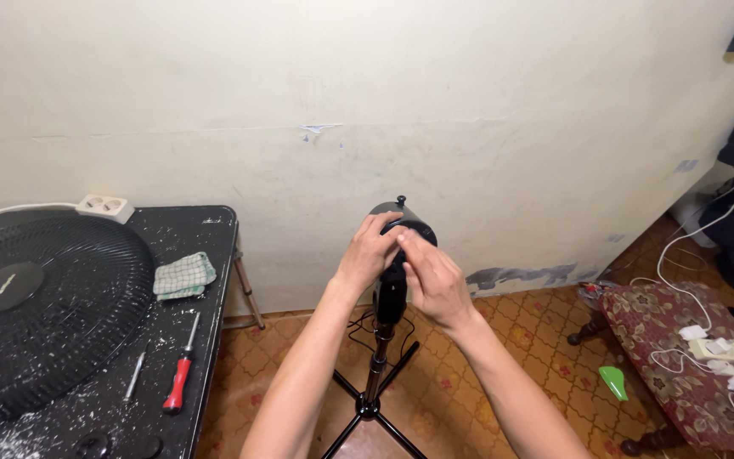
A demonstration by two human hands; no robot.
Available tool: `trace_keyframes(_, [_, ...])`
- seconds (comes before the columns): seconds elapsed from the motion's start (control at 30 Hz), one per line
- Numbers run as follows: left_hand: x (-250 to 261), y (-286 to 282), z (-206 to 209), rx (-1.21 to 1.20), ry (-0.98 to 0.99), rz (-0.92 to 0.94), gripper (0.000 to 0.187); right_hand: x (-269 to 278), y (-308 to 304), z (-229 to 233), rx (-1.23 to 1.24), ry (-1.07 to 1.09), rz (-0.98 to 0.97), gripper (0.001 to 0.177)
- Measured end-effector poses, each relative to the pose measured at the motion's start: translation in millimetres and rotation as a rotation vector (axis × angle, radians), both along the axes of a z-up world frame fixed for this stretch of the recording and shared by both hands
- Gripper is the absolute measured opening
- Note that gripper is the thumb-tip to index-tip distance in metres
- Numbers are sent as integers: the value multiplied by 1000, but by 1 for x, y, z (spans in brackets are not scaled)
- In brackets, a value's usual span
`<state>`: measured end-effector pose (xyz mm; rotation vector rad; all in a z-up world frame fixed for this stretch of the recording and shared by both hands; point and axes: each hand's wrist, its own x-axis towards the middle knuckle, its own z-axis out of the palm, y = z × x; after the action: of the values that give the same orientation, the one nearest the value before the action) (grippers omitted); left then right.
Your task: The person attaches a fan motor housing to a tripod stand and secures it with a screwdriver. The person then picks up a fan blade hub and aligns it with the motor shaft, tightening it in place.
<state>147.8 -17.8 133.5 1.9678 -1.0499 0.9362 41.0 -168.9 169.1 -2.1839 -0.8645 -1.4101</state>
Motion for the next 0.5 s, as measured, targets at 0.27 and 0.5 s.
trace_keyframes(0.27, [-5, -3, -2, -69, -1, 27, 21, 11, -3, -17, 71, 89, -163, 32])
trace_keyframes(0.5, [-6, -3, -4, -77, 7, 52, 20, 14, -4, -15, 49, -41, 62, 27])
